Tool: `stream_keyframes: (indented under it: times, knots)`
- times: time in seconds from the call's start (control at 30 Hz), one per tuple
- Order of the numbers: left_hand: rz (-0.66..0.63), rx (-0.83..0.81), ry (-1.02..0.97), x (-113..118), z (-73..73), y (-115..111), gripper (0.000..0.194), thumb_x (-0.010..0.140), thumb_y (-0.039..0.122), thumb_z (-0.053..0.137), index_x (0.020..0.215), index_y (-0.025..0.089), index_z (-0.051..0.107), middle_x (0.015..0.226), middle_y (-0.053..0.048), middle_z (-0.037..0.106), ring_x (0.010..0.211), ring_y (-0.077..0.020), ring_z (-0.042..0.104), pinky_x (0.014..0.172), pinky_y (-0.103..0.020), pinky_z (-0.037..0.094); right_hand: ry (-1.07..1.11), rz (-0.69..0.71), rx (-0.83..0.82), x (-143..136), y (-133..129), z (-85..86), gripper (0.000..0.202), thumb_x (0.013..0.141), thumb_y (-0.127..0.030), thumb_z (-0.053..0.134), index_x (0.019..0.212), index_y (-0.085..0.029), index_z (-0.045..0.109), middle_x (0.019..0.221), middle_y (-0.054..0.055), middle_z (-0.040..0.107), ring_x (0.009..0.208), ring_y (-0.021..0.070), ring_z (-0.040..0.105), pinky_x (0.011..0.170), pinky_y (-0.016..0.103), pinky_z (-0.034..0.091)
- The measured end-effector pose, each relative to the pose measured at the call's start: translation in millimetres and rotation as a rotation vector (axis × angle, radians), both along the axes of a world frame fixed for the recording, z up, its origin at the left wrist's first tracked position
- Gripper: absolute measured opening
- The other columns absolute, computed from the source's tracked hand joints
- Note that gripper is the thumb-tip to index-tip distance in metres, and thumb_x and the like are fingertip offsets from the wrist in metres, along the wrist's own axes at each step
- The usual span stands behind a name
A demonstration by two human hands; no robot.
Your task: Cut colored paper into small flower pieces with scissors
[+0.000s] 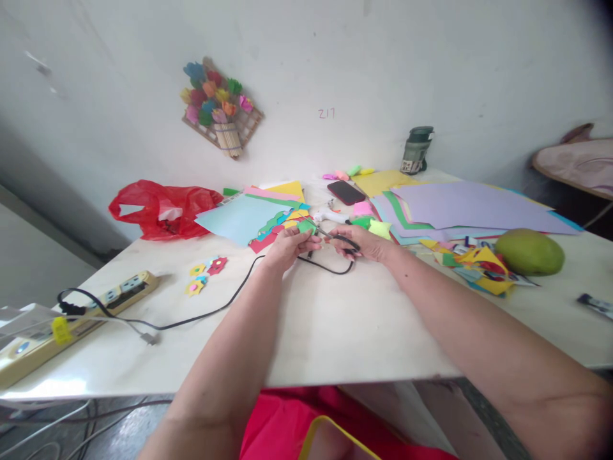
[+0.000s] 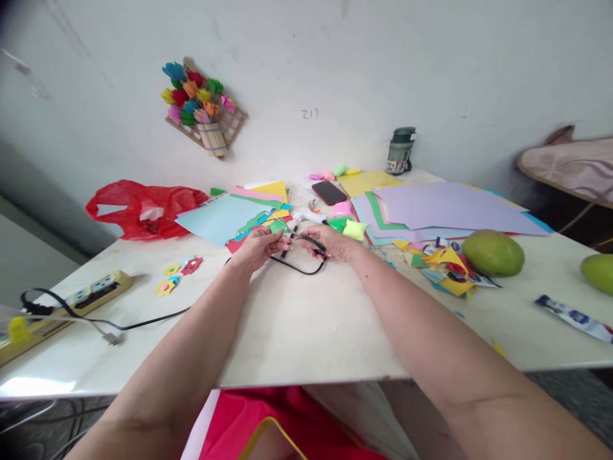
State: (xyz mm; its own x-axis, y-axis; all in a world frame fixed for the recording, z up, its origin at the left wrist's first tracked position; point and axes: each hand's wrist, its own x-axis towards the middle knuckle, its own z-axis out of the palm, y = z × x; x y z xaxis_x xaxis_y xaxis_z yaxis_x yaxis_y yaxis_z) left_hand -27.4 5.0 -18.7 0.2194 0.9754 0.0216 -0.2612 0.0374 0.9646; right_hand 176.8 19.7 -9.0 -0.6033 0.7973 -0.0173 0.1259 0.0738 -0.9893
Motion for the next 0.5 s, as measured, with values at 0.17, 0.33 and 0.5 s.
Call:
stream_keyframes:
  times: [0.17,0.33,0.5]
  knots:
    - [0.005,-0.007,-0.01,0.5,0.6,-0.5,0.012,0.08,0.018,0.068,0.077,0.01,0.06,0.074,-0.008,0.072,0.061,-0.0147,0.07,0.07,-0.027,0.056,0.012,-0.018,-0.008,-1.4,-0.9,0.5,0.012,0.077,-0.027,0.062,0.078,-0.016,0.057,0.051,-0.005,0.05,0.04,0.0064,0.043,0.034,0.017,0.032]
    - [0.003,-0.015,-0.036,1.0,0.3,-0.3,0.01,0.081,0.016,0.066,0.076,0.01,0.06,0.075,-0.009,0.072,0.061,-0.0147,0.07,0.071,-0.027,0.056,0.008,-0.035,-0.01,-2.3,-3.9,2.8,0.012,0.076,-0.026,0.063,0.078,-0.016,0.057,0.05,-0.005,0.049,0.04,0.0061,0.042,0.034,0.017,0.031]
    - [0.003,-0.029,-0.042,1.3,-0.6,-0.1,0.009,0.081,0.016,0.065,0.076,0.009,0.061,0.076,-0.011,0.072,0.062,-0.0155,0.07,0.074,-0.029,0.056,0.004,-0.031,0.0,-1.8,-3.3,2.3,0.019,0.074,-0.03,0.065,0.083,-0.016,0.058,0.049,-0.006,0.049,0.04,0.0065,0.041,0.034,0.017,0.03]
